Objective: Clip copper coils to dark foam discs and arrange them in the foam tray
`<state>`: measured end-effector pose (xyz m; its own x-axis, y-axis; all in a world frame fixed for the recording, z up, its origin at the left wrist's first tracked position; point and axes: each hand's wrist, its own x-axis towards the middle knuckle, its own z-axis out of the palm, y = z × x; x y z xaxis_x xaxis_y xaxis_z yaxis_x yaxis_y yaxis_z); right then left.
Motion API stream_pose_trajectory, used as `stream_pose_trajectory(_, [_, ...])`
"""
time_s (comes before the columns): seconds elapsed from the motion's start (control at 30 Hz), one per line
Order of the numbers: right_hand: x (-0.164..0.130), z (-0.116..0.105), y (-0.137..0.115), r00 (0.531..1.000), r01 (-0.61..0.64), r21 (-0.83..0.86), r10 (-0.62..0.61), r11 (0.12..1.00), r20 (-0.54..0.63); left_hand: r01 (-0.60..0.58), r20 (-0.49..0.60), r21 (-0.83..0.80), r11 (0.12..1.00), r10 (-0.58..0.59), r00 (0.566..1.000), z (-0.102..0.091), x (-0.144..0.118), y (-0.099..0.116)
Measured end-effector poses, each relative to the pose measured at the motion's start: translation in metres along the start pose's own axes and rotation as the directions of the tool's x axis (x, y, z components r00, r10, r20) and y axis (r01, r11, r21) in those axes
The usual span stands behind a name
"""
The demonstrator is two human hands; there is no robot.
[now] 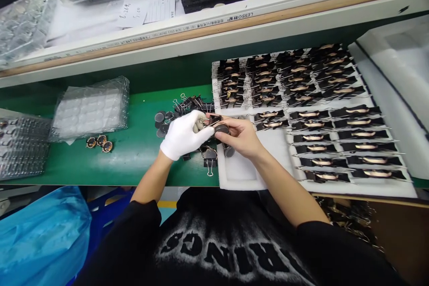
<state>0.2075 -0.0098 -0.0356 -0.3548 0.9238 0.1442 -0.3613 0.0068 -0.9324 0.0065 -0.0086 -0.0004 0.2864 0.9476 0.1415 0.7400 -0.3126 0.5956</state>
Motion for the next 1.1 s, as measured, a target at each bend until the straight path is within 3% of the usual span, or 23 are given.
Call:
stream_pose_trajectory(0.07, [0.0,0.0,0.0,1.0,-0.012,0.01,0.012,1.0,0.005,0.055,-0.048,-0.099,0.994,-0.06,0.997,0.006,0.0,0.001])
stream_pose_trajectory(0.17, [0.0,0.001,-0.001,1.0,0.015,-0.012,-0.015,1.0,-0.028,0.102,-0.106,-0.404,0.909,-0.157,0.982,0.017,-0.001,0.004])
stream_pose_trajectory(0.3, [-0.001,0.003,0.001,0.995,0.065,-0.068,-0.07,0.996,-0.076,0.034,-0.198,-0.708,0.706,-0.245,0.949,0.041,-0.006,0.009])
stream_pose_trajectory(0.37, [-0.001,0.004,0.003,0.992,0.098,-0.074,-0.104,0.992,-0.075,-0.012,-0.227,-0.78,0.625,-0.266,0.937,0.051,-0.01,0.011])
stream_pose_trajectory(0.43, [-0.002,0.005,0.005,0.99,0.128,-0.075,-0.132,0.989,-0.053,-0.046,-0.252,-0.799,0.6,-0.263,0.931,0.056,-0.011,0.011])
stream_pose_trajectory(0.53, [-0.004,0.005,0.005,0.981,0.19,-0.084,-0.193,0.978,-0.035,-0.068,-0.29,-0.762,0.644,-0.246,0.925,0.051,-0.009,0.01])
stream_pose_trajectory(0.63, [-0.003,0.003,0.004,0.959,0.241,-0.153,-0.259,0.959,-0.113,-0.104,-0.352,-0.725,0.68,-0.236,0.906,0.033,-0.003,0.008])
stream_pose_trajectory(0.73, [-0.002,0.0,0.003,0.946,0.166,-0.292,-0.236,0.942,-0.224,-0.134,-0.39,-0.657,0.742,-0.182,0.903,0.011,0.0,0.008])
stream_pose_trajectory(0.93, [-0.006,0.0,0.002,0.947,0.099,-0.459,-0.225,0.883,-0.229,-0.08,-0.199,-0.477,0.875,-0.019,0.98,-0.019,0.003,0.018])
stream_pose_trajectory(1.1, [-0.008,0.0,-0.001,0.95,0.088,-0.521,-0.229,0.849,-0.212,-0.056,-0.126,-0.43,0.901,0.002,0.992,-0.024,0.01,0.021])
